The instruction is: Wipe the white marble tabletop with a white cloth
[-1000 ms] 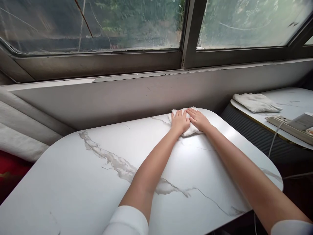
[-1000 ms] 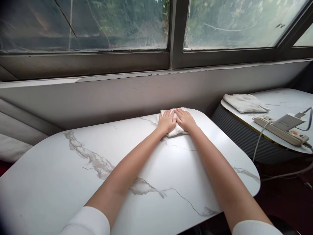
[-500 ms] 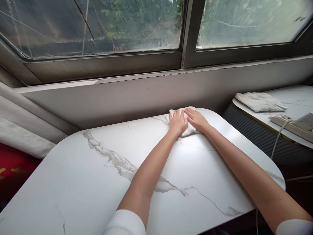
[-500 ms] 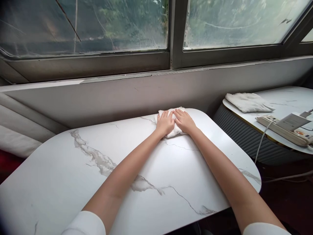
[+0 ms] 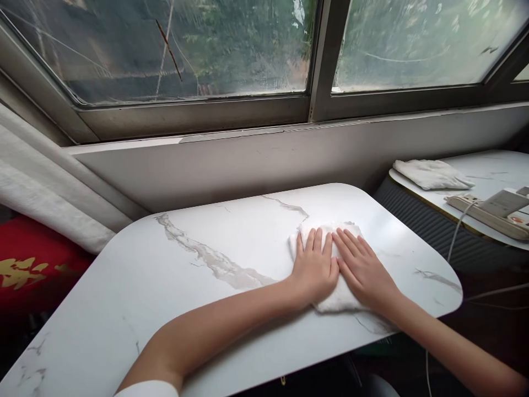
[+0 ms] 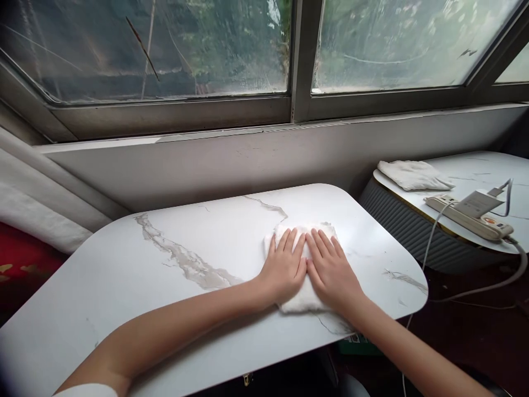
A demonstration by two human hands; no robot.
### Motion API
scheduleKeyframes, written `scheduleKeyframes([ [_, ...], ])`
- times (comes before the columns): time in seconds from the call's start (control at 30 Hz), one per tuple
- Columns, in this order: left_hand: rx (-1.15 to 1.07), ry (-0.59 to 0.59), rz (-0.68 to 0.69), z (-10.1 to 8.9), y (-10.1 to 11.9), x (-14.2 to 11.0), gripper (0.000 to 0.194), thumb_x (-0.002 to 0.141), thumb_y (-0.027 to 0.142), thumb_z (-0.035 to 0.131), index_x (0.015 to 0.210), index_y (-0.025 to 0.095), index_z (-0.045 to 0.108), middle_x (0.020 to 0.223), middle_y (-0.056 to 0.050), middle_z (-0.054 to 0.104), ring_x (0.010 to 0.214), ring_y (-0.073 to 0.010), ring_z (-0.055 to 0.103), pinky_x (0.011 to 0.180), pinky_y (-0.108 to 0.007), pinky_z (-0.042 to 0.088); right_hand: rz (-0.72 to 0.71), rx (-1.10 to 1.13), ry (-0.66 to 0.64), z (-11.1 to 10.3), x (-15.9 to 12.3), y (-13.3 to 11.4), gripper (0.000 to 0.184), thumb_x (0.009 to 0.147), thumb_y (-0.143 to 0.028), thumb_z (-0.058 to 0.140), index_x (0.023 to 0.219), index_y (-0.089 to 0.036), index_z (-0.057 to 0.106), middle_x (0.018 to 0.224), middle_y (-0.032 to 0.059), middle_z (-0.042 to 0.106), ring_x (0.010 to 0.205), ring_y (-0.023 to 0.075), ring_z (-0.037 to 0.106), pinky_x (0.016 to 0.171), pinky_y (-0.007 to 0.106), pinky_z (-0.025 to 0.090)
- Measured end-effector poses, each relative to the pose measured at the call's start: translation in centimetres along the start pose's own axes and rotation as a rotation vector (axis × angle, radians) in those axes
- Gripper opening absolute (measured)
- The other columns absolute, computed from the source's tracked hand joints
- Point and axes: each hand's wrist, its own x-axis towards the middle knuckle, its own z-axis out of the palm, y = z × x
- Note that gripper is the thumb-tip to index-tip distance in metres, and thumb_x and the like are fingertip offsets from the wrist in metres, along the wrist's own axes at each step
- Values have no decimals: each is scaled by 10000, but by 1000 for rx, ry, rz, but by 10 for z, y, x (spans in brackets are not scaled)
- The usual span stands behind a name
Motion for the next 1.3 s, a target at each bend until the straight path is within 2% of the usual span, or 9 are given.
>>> scheduleKeyframes([
  [0.1, -69, -59, 0, -5, 7, -42, 587, 962, 371, 235, 1511, 168, 196, 1586, -56, 109, 1457, -247, 8, 1179, -521, -8, -53, 34, 29, -12, -28, -28, 682, 941, -288, 271, 1523, -230, -81, 1536, 55, 277, 1415, 250, 240, 1103, 536, 331],
  [0.2, -168, -154, 0, -16, 8, -74, 610, 957, 369, 274, 1524, 215, 113, 1585, -11, 20, 1452, -231, -36, 1180, -520, 7, -100, 79, 15, -23, -40, -47, 739, 924, -292, 320, 1512, -254, -126, 1547, 30, 222, 1415, 265, 233, 1100, 546, 336],
  [0.37, -298, -264, -130, -34, -3, -84, 731, 879, 246, 342, 1525, 214, 2, 1573, 21, -58, 1438, -191, -91, 1181, -482, 40, -157, 110, -36, -26, -32, -58, 744, 926, -285, 334, 1512, -259, -124, 1555, 29, 197, 1419, 255, 224, 1113, 528, 320],
  [0.53, -251, -189, -190, -33, -28, -57, 683, 887, 258, 286, 1523, 135, 71, 1580, -17, -40, 1441, -181, -79, 1182, -442, 42, -139, 61, -27, -6, -5, -55, 687, 940, -292, 303, 1531, -223, -39, 1547, 82, 249, 1425, 248, 216, 1106, 522, 315],
  [0.63, -164, -95, -201, -27, -47, -33, 635, 916, 294, 249, 1514, 112, 136, 1588, -38, 75, 1456, -181, 15, 1187, -423, 71, -91, 42, -38, 9, 22, -54, 603, 945, -316, 272, 1526, -195, 165, 1531, 97, 300, 1422, 252, 229, 1112, 513, 291],
  [0.77, -46, 71, -231, -26, -80, 9, 573, 938, 306, 240, 1476, 109, 272, 1558, -56, 253, 1446, -181, 156, 1190, -394, 106, -20, 27, -72, 27, 80, -51, 544, 941, -311, 258, 1439, -134, 387, 1500, 127, 363, 1400, 259, 290, 1112, 478, 280],
  [0.9, 31, 171, -290, -35, -117, 53, 536, 947, 302, 258, 1444, 115, 336, 1530, -69, 326, 1421, -194, 239, 1180, -401, 151, -21, 33, -95, 43, 145, -47, 534, 927, -276, 270, 1420, -123, 408, 1495, 131, 376, 1387, 255, 315, 1106, 458, 274],
  [1.03, 60, 197, -312, -44, -148, 85, 523, 955, 287, 252, 1435, 102, 348, 1515, -84, 354, 1403, -199, 275, 1168, -398, 183, -12, 42, -117, 56, 192, -44, 538, 921, -248, 277, 1423, -95, 396, 1501, 135, 364, 1389, 254, 304, 1116, 450, 249],
  [1.3, 83, 265, -356, -47, -165, 105, 486, 963, 278, 238, 1407, 150, 390, 1473, -71, 421, 1369, -192, 331, 1158, -404, 205, -13, 111, -60, 70, 224, -39, 507, 929, -249, 276, 1387, -118, 450, 1460, 120, 434, 1355, 261, 358, 1100, 458, 279],
])
